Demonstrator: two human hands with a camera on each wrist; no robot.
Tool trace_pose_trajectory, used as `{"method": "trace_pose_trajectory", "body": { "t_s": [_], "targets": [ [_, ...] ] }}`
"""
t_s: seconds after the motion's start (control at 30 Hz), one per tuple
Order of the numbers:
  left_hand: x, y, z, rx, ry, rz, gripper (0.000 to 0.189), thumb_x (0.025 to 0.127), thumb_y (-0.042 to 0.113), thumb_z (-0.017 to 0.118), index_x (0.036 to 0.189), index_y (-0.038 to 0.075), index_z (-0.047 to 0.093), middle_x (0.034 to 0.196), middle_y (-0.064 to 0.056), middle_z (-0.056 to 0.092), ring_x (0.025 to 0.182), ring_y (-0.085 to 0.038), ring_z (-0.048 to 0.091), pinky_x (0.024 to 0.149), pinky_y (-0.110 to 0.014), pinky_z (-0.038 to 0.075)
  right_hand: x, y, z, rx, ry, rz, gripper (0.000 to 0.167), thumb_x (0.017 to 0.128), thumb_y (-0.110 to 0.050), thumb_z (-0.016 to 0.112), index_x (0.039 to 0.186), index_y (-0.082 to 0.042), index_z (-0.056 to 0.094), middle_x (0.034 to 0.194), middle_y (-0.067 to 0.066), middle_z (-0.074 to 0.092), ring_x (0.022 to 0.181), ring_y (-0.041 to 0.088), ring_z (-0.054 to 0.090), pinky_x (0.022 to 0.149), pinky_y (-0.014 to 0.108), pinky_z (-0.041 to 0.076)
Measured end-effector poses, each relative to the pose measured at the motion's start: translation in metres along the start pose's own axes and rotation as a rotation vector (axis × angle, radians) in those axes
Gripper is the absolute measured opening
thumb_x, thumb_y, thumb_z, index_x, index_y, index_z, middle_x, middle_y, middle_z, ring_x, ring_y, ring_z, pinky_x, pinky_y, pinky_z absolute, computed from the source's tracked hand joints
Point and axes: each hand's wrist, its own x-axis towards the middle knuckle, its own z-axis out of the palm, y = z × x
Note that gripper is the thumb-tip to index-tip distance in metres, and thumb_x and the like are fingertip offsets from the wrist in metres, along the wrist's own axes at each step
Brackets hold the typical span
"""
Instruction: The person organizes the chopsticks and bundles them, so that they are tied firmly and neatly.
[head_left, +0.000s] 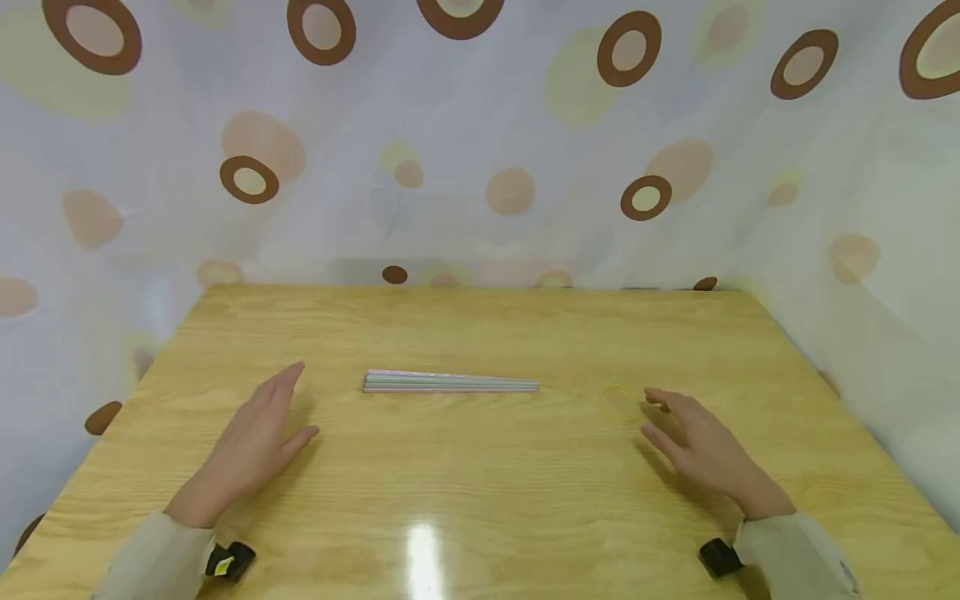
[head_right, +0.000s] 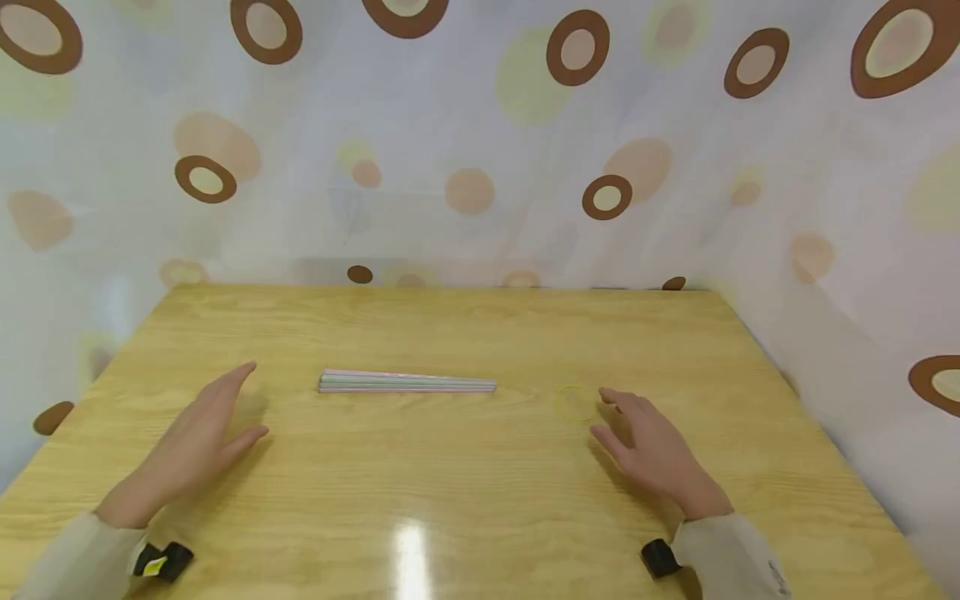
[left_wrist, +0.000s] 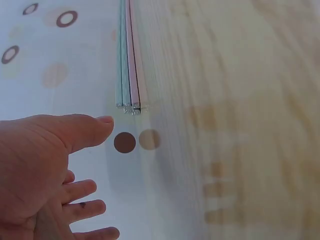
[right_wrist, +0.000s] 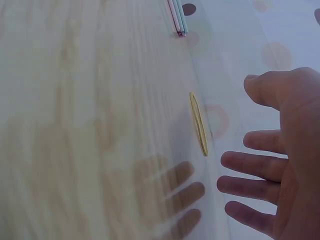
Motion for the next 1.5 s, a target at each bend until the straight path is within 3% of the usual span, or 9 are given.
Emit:
{"method": "trace_pose_trajectory", "body": {
  "t_s": [0.3, 0.53, 1.03, 1.5],
  "targets": [
    [0.012, 0.005, 0.004, -0.091, -0.023, 0.004, 0.08, 0.085, 0.014, 0.074, 0.145, -0.008, 0.026, 0.141, -0.031, 0.038, 0.13, -0.046, 0.036, 0.102, -0.06, 0.032, 0.009, 0.0, 0.001, 0.057, -0.014, -0.004, 0.048, 0.097, -0.017, 0.058, 0.135, 0.007, 0.045, 0.127, 0.021, 0.056, 0.109, 0.035, 0.056, 0.086, 0.054, 0.046],
    [0.022, 0.007, 0.012, -0.158, -0.079, 0.063, 0.079, 0.086, 0.016, 0.073, 0.145, -0.008, 0.026, 0.147, -0.027, 0.033, 0.135, -0.044, 0.031, 0.105, -0.059, 0.029, 0.017, -0.007, 0.005, 0.101, 0.007, -0.052, 0.044, 0.094, -0.011, 0.061, 0.132, 0.008, 0.048, 0.124, 0.019, 0.059, 0.105, 0.032, 0.057, 0.084, 0.052, 0.046],
    [0.03, 0.01, 0.021, -0.164, -0.062, 0.13, 0.064, 0.089, 0.008, 0.067, 0.144, -0.002, 0.035, 0.145, -0.023, 0.041, 0.133, -0.042, 0.036, 0.104, -0.06, 0.031, 0.035, -0.017, 0.025, 0.167, -0.038, -0.061, 0.039, 0.095, -0.01, 0.059, 0.13, 0.005, 0.05, 0.122, 0.017, 0.06, 0.105, 0.03, 0.058, 0.084, 0.047, 0.048],
    [0.039, 0.014, 0.032, -0.197, -0.126, 0.125, 0.064, 0.09, 0.011, 0.066, 0.144, -0.003, 0.034, 0.148, -0.022, 0.037, 0.135, -0.04, 0.034, 0.106, -0.059, 0.03, 0.058, -0.025, 0.043, 0.242, -0.037, -0.065, 0.034, 0.095, -0.008, 0.06, 0.126, 0.004, 0.054, 0.118, 0.016, 0.062, 0.102, 0.028, 0.059, 0.082, 0.042, 0.05]
  ]
}}
